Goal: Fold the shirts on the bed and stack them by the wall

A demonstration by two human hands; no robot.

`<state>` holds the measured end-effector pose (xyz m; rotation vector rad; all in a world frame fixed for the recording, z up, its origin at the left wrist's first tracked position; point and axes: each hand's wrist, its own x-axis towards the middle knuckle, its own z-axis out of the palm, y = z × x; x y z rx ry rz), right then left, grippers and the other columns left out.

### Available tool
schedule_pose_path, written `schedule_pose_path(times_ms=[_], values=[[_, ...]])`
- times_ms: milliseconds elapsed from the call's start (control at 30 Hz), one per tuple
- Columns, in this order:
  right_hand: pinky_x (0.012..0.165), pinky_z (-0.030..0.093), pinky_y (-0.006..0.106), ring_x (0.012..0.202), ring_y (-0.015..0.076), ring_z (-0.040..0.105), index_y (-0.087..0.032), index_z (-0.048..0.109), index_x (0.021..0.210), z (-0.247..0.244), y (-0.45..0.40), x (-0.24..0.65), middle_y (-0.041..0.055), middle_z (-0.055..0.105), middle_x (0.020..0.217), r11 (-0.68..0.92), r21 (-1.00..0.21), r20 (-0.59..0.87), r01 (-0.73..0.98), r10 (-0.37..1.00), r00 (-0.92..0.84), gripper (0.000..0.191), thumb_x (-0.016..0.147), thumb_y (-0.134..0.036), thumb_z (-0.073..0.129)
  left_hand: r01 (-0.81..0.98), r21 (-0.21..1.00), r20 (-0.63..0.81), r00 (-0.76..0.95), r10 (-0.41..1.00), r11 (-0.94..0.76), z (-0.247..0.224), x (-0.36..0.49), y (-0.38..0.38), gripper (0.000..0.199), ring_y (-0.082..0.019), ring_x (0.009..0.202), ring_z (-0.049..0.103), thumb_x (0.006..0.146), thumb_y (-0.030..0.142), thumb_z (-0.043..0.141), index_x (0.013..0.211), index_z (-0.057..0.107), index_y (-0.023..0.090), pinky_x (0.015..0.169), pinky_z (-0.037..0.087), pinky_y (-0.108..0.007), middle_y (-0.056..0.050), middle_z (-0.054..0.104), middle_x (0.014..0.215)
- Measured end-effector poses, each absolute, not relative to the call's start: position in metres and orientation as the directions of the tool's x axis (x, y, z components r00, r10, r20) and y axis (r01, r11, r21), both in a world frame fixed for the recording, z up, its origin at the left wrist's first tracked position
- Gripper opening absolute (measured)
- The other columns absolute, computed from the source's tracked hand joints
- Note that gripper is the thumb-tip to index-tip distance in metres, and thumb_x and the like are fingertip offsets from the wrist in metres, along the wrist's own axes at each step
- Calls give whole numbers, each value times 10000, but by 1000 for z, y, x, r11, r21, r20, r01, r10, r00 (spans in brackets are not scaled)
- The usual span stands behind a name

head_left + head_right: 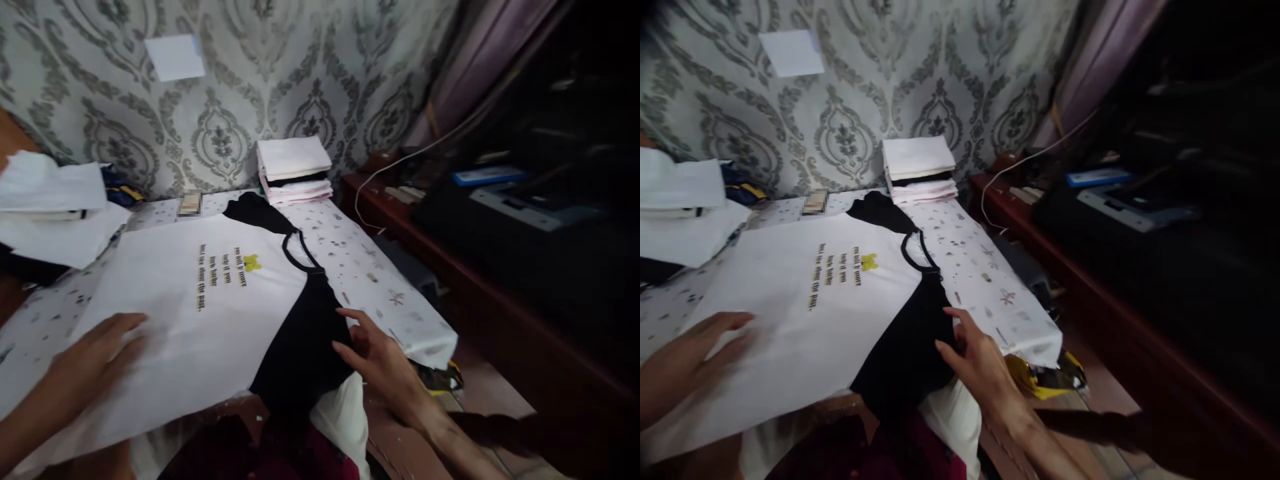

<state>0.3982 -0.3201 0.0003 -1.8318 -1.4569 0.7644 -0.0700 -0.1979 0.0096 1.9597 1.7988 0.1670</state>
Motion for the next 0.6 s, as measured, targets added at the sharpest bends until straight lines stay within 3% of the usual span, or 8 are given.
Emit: schedule_pose_path(times_ms=[100,300,400,500,600], values=[[556,384,270,537,138,465,-235,569,1245,5,-329,395,-70,456,610,-153,-803,-40,576,978,205,427,844,-379,545,822,430,3,413,911,-374,20,25,-192,368,-323,1309,537,801,609,527,1124,645,479,1182,375,-472,44,664,1298],[569,397,264,618,145,473,-231,584,1170,-2,-343,392,-45,428,677,-143,-938,-56,316,962,268,375,906,-477,484,539,472,-35,802,596,-698,12,149,-174,539,-306,1458,368,948,522,425,1403,550,262,1237,245,-539,-63,427,1575],[555,390,258,585,136,461,-229,602,1156,-14,-353,397,-49,434,650,-144,-913,-50,381,968,247,346,922,-447,471,459,501,-58,864,500,-734,17,175,-153,454,-316,1375,477,968,473,419,1302,632,250,1194,317,-531,-82,565,1461],[538,388,254,539,130,483,-236,651,1125,-14,-357,407,-44,491,605,-141,-829,-61,540,985,164,312,926,-396,473,495,521,-55,832,551,-695,29,200,-106,408,-283,1147,637,979,423,377,1174,679,232,1014,491,-426,-94,707,1222],[574,441,271,566,148,575,-248,687,1073,1,-345,416,-12,618,650,-125,-712,-41,691,990,137,276,947,-357,468,602,355,4,764,645,-715,37,235,-44,377,-259,1133,631,963,297,376,1214,647,223,995,476,-379,-78,696,1229]])
